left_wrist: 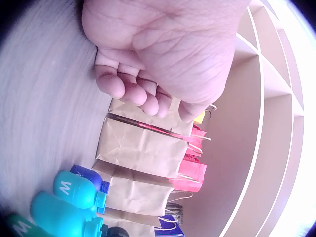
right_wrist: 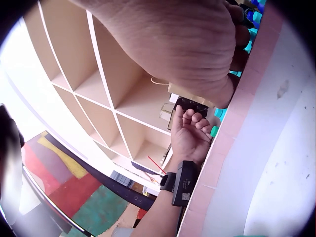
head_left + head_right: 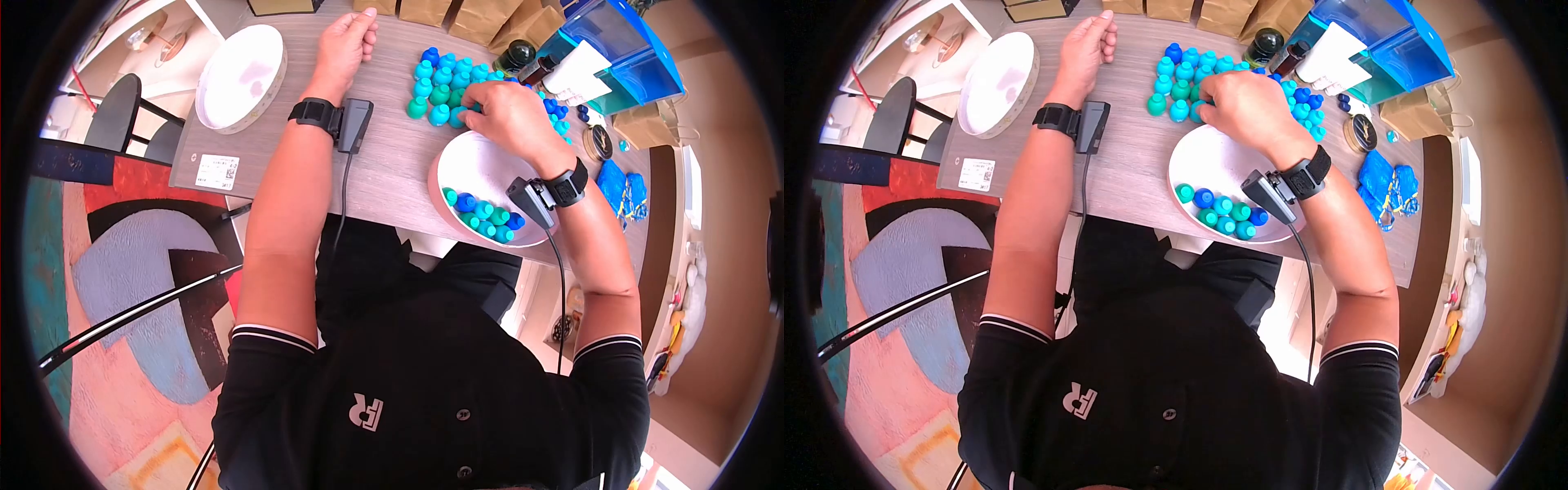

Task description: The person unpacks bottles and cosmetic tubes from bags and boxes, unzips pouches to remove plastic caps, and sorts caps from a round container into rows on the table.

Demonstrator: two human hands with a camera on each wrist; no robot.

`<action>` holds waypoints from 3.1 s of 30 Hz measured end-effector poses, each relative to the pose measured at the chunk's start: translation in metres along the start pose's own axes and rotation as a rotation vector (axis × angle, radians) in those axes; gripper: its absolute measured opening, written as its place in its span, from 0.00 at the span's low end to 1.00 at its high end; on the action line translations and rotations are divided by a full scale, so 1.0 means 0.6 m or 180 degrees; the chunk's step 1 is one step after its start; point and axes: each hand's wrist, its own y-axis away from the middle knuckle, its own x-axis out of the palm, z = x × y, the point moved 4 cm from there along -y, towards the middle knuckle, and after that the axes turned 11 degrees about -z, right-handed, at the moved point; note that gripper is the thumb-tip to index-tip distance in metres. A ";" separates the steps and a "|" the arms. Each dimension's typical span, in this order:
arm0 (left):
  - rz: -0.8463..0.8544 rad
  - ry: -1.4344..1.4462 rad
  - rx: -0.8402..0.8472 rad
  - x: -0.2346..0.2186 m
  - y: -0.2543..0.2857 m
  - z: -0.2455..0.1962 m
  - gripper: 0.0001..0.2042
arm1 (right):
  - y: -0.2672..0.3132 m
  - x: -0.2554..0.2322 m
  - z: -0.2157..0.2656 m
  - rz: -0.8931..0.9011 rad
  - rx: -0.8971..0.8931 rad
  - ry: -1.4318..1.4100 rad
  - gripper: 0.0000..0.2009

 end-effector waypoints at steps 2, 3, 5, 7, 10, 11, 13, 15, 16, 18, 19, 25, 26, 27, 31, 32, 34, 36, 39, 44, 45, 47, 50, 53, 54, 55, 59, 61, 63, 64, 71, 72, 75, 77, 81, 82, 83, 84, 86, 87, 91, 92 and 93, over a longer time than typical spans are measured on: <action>0.0068 0.0078 -0.0017 -0.002 -0.002 -0.001 0.15 | 0.003 -0.003 0.003 0.0043 -0.0005 0.0049 0.10; 0.0064 0.0073 -0.0029 -0.001 0.003 -0.004 0.15 | 0.008 -0.016 0.007 -0.0185 -0.0055 -0.0034 0.09; 0.0023 -0.0089 0.0290 0.001 0.019 -0.016 0.16 | 0.025 -0.038 0.014 -0.0373 -0.0078 -0.0146 0.09; -0.0025 -0.0106 0.0184 -0.001 0.017 -0.011 0.16 | 0.043 -0.066 0.024 -0.0398 -0.0301 -0.0383 0.08; -0.0030 -0.0055 0.0106 -0.001 0.008 -0.006 0.16 | 0.078 -0.079 0.015 -0.0359 -0.0329 -0.0317 0.08; -0.0014 -0.0008 0.0110 -0.002 0.009 -0.006 0.16 | 0.089 -0.082 0.011 -0.0441 -0.0501 -0.0227 0.09; 0.0002 -0.0018 0.0120 0.000 0.012 -0.005 0.16 | 0.112 -0.093 0.004 -0.0489 -0.0471 -0.0109 0.10; 0.0010 -0.0027 0.0153 0.000 0.012 -0.007 0.16 | 0.133 -0.100 -0.020 -0.0743 -0.0229 0.0185 0.10; 0.0001 -0.0026 0.0148 0.001 0.013 -0.007 0.16 | 0.147 -0.105 -0.029 -0.0696 0.0062 0.0248 0.11; 0.0004 -0.0022 0.0154 0.003 0.013 -0.010 0.16 | 0.172 -0.107 -0.047 -0.0696 0.0315 0.0261 0.11; 0.0002 0.0002 0.0092 0.003 0.014 -0.010 0.15 | 0.184 -0.105 -0.058 -0.0682 0.0573 0.0264 0.12; 0.0006 0.0102 0.0039 -0.001 0.008 0.004 0.14 | 0.239 -0.071 -0.090 -0.0361 0.0997 -0.0226 0.14; -0.0012 0.0142 0.0050 -0.002 0.007 0.004 0.14 | 0.246 -0.069 -0.089 -0.0420 0.1089 -0.0373 0.15; 0.0004 0.0148 0.0049 -0.002 0.007 0.005 0.14 | 0.252 -0.068 -0.088 -0.0427 0.1103 -0.0364 0.15; -0.0016 0.0135 0.0036 -0.003 0.006 0.006 0.14 | 0.274 -0.065 -0.085 -0.0366 0.1344 -0.0521 0.15; -0.0044 0.0081 0.0020 -0.004 0.008 0.004 0.14 | 0.279 -0.064 -0.084 -0.0367 0.1452 -0.0512 0.15; 0.0021 0.0024 0.0124 -0.003 0.010 -0.003 0.15 | 0.287 -0.065 -0.079 -0.0337 0.1598 -0.0517 0.15; 0.0088 -0.0029 0.0206 -0.001 0.016 -0.007 0.15 | 0.280 -0.091 -0.060 -0.0793 0.1071 -0.0126 0.14; -0.0009 -0.0103 0.0124 -0.004 0.013 -0.004 0.16 | 0.270 -0.118 -0.033 -0.0779 0.0615 -0.0472 0.13; 0.0016 -0.0005 0.0017 -0.004 0.012 -0.002 0.15 | 0.257 -0.108 0.009 0.0152 -0.0108 -0.0963 0.13; 0.0019 -0.0004 0.0020 -0.003 0.013 -0.002 0.15 | 0.256 -0.104 0.009 0.0149 -0.0108 -0.0961 0.13; 0.0013 -0.0073 0.0181 -0.004 0.014 -0.007 0.15 | 0.252 -0.092 0.006 0.0444 0.0011 -0.0871 0.11; -0.0020 0.0035 0.0096 -0.002 0.019 -0.012 0.15 | 0.246 -0.087 0.006 0.0382 -0.0025 -0.1018 0.10; -0.0041 0.0019 0.0074 -0.002 0.016 -0.011 0.15 | 0.240 -0.085 0.006 0.0389 -0.0089 -0.1009 0.09; -0.0065 0.0028 0.0096 -0.001 0.017 -0.012 0.15 | 0.241 -0.081 0.002 0.0349 -0.0135 -0.1075 0.08; -0.0079 0.0041 0.0110 -0.001 0.018 -0.013 0.15 | 0.238 -0.086 0.000 0.0350 -0.0155 -0.1061 0.08; 0.0079 0.0173 0.0001 -0.006 0.000 0.000 0.15 | 0.212 -0.123 -0.004 0.0238 0.0050 -0.1355 0.07; 0.0236 0.0280 -0.0037 -0.010 -0.012 0.014 0.15 | 0.192 -0.140 -0.008 0.0018 0.0200 -0.1422 0.07; 0.0142 0.0168 -0.0020 -0.010 -0.014 0.017 0.14 | 0.158 -0.148 -0.021 -0.0470 0.0304 -0.1106 0.07; 0.0151 0.0174 -0.0016 -0.009 -0.014 0.017 0.14 | 0.141 -0.141 -0.023 -0.0478 0.0308 -0.1098 0.07; 0.0097 0.0045 -0.0032 0.001 0.009 -0.007 0.15 | 0.052 -0.060 -0.019 -0.0737 0.0021 -0.0351 0.09; 0.0102 0.0071 -0.0044 0.002 0.009 -0.008 0.15 | 0.046 -0.049 -0.017 -0.0500 0.0101 -0.0204 0.09; 0.0114 0.0071 -0.0069 0.002 0.007 -0.008 0.15 | 0.039 -0.022 -0.020 -0.0250 0.0159 -0.0029 0.09; 0.0083 0.0057 -0.0045 0.003 0.008 -0.007 0.15 | 0.038 -0.014 -0.022 -0.0209 0.0140 -0.0007 0.09; 0.0095 0.0054 -0.0031 0.002 0.009 -0.010 0.15 | 0.037 -0.012 -0.023 -0.0103 0.0261 -0.0009 0.09; 0.0089 0.0054 -0.0032 0.002 0.010 -0.009 0.15 | 0.036 -0.017 -0.019 -0.0113 0.0271 -0.0004 0.10; 0.0081 0.0053 -0.0039 0.002 0.010 -0.010 0.15 | 0.035 -0.023 -0.015 -0.0126 0.0277 0.0000 0.10; 0.0072 0.0050 -0.0043 0.002 0.010 -0.011 0.15 | 0.033 -0.029 -0.009 -0.0128 0.0266 -0.0003 0.10; 0.0058 0.0046 -0.0032 0.003 0.010 -0.011 0.15 | 0.028 -0.039 0.004 -0.0184 0.0200 -0.0072 0.10; 0.0058 0.0044 -0.0029 0.003 0.010 -0.010 0.14 | 0.025 -0.036 0.006 -0.0184 0.0197 -0.0081 0.10; 0.0082 0.0048 0.0005 0.003 0.009 -0.009 0.14 | 0.007 -0.017 0.027 -0.0352 -0.0477 -0.0189 0.12; 0.0094 0.0054 -0.0021 0.003 0.009 -0.009 0.14 | 0.004 -0.011 0.035 -0.0388 -0.0736 -0.0107 0.13; 0.0103 0.0060 -0.0045 0.003 0.009 -0.010 0.14 | -0.001 -0.007 0.038 -0.0395 -0.0739 -0.0108 0.13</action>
